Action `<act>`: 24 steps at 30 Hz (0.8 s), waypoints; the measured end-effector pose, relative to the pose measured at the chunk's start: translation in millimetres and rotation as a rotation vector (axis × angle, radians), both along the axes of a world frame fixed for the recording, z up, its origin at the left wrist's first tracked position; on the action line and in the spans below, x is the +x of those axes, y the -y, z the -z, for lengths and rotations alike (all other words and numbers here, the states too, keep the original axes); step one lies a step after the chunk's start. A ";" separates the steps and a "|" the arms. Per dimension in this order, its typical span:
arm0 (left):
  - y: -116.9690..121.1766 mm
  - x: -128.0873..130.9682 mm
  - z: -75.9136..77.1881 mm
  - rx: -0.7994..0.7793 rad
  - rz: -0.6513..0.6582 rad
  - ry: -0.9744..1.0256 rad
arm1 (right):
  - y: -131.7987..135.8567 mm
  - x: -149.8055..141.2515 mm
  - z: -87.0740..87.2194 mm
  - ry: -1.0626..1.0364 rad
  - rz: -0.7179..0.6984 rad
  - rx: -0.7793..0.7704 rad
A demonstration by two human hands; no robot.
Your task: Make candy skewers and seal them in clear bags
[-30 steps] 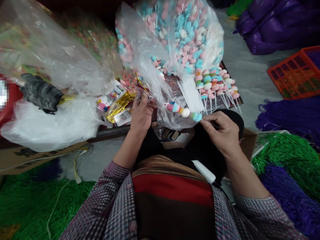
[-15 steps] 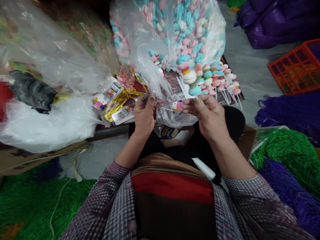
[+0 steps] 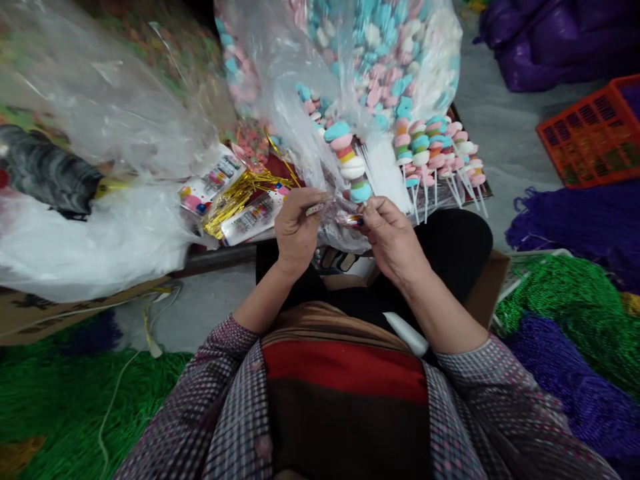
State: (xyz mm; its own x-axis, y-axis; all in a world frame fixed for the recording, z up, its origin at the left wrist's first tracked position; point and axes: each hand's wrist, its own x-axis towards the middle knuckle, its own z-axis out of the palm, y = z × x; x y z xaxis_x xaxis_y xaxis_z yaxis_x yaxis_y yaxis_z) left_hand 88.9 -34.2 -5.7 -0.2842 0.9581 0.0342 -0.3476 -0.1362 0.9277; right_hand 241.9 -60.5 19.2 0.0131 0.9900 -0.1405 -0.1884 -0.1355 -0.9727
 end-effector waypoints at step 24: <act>-14.5 2.9 0.0 -0.332 -0.016 0.593 | -4.1 11.2 -12.1 0.105 0.062 0.295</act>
